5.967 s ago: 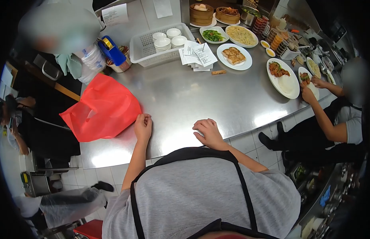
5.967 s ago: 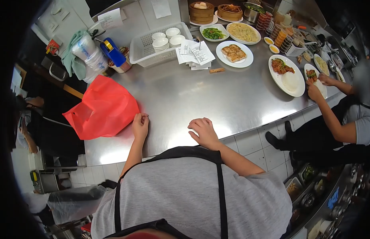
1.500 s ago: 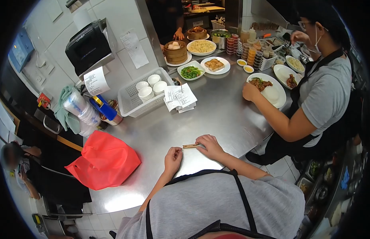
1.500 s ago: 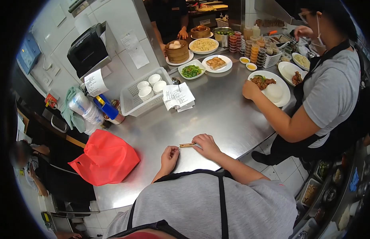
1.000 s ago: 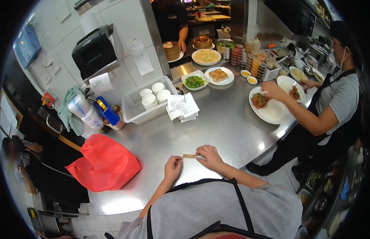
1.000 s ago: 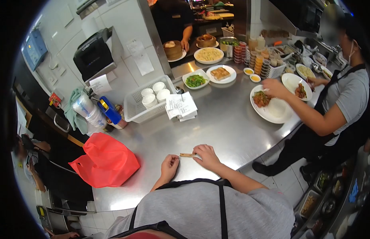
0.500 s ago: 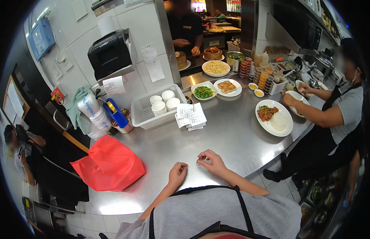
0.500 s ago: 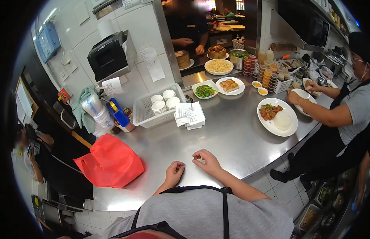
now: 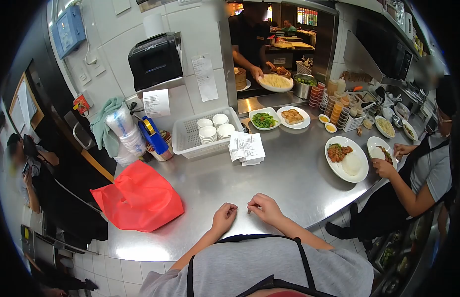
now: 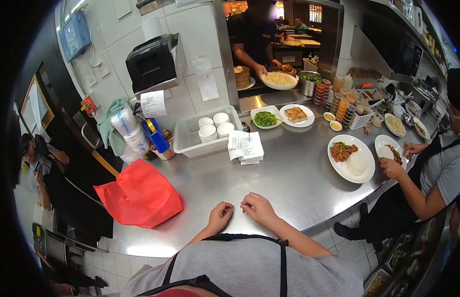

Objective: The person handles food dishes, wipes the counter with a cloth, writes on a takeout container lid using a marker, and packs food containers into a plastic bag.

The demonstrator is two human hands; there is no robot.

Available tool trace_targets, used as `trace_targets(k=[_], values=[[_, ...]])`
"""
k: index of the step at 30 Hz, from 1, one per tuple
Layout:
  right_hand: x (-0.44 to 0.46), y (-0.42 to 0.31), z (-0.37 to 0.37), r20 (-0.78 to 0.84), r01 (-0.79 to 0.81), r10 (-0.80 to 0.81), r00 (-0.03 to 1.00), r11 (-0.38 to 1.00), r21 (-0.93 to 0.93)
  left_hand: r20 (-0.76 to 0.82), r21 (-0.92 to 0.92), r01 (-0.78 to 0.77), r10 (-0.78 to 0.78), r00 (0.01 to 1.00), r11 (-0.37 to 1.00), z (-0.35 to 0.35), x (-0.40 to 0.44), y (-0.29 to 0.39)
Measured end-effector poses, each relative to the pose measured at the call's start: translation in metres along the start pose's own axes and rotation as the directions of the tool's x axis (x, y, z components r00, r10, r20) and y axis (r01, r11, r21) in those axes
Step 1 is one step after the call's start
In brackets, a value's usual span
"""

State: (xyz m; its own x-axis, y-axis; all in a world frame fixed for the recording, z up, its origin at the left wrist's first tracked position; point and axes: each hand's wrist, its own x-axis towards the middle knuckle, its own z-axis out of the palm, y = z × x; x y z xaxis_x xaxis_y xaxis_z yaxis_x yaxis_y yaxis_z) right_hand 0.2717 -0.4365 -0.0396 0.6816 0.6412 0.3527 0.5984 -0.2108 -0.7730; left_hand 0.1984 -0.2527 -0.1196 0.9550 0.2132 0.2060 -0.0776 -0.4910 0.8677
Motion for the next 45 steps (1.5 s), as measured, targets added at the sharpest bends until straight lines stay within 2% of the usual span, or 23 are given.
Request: trace_targets(k=[2,4,8,10,15,17,19,21,23,25,27,29,31,33,35,39,41,43,45], values=[[-0.005,0.004,0.001,0.018,0.011,-0.009,1.000,0.998,-0.066,0.004,0.001,0.008,-0.008,1.000,1.000,0.001,0.000,0.000],[-0.008,-0.004,-0.001,0.021,-0.098,0.098,0.995,0.995,0.008,-0.003,0.008,0.014,-0.014,1.000,1.000,0.000,0.000,-0.001],[-0.006,-0.007,-0.003,-0.041,-0.036,0.037,0.998,0.999,0.038,0.003,-0.010,0.021,-0.021,1.000,1.000,-0.001,0.000,0.001],[-0.007,0.012,0.003,0.034,-0.033,0.038,0.999,0.992,-0.119,0.018,-0.015,0.035,-0.035,0.999,0.999,-0.001,0.001,0.004],[0.005,0.017,-0.016,0.068,-0.077,0.075,0.995,0.997,0.030,-0.029,0.002,0.031,-0.031,0.999,1.000,0.003,0.000,0.001],[0.019,0.020,-0.047,-0.066,-0.001,0.006,0.998,0.997,0.077,-0.014,-0.002,0.046,-0.046,0.999,0.999,0.005,0.000,-0.004],[0.036,0.020,-0.083,-0.275,0.010,0.061,0.960,0.968,0.250,-0.023,-0.028,0.018,-0.018,1.000,0.999,0.008,0.001,-0.013],[0.049,0.016,-0.135,-0.423,0.025,0.018,0.906,0.995,0.096,-0.013,-0.021,0.013,-0.013,1.000,1.000,0.008,0.002,-0.010],[0.057,0.034,-0.181,-0.519,-0.028,0.031,0.854,1.000,0.015,-0.030,-0.032,0.034,-0.035,0.999,0.999,0.009,0.003,-0.006],[0.059,0.044,-0.227,-0.638,-0.091,-0.023,0.769,0.985,-0.145,-0.026,0.005,0.041,-0.041,0.999,0.999,0.009,0.003,-0.006],[0.060,0.078,-0.278,-0.672,-0.086,-0.130,0.729,0.957,-0.278,-0.069,-0.014,0.095,-0.095,0.993,0.995,0.011,0.003,-0.003],[0.057,0.109,-0.336,-0.633,-0.208,-0.187,0.751,0.844,-0.495,-0.098,-0.013,0.075,-0.076,0.992,0.997,0.014,0.005,-0.001],[0.052,0.153,-0.397,-0.586,-0.352,-0.161,0.794,0.665,-0.659,-0.129,-0.004,0.109,-0.109,0.986,0.994,0.016,0.006,-0.006],[0.047,0.159,-0.435,-0.571,-0.469,-0.024,0.820,0.543,-0.696,-0.153,-0.020,0.132,-0.134,0.979,0.991,0.019,0.008,-0.004],[0.044,0.192,-0.468,-0.521,-0.440,-0.020,0.853,0.508,-0.740,-0.224,0.135,0.115,-0.083,0.971,0.984,0.022,0.012,0.000],[0.049,0.243,-0.507,-0.430,-0.383,-0.013,0.903,0.432,-0.816,-0.283,0.213,0.180,-0.115,0.952,0.960,0.028,0.015,0.008],[0.058,0.255,-0.520,-0.416,-0.381,0.001,0.909,0.404,-0.832,-0.307,0.246,0.157,-0.077,0.949,0.956,0.032,0.017,0.011],[0.066,0.269,-0.536,-0.373,-0.405,0.159,0.914,0.322,-0.856,-0.315,0.284,0.213,-0.119,0.942,0.935,0.034,0.020,0.019],[0.078,0.278,-0.543,-0.373,-0.412,0.177,0.911,0.345,-0.843,-0.322,0.305,0.217,-0.113,0.940,0.927,0.037,0.022,0.021]])
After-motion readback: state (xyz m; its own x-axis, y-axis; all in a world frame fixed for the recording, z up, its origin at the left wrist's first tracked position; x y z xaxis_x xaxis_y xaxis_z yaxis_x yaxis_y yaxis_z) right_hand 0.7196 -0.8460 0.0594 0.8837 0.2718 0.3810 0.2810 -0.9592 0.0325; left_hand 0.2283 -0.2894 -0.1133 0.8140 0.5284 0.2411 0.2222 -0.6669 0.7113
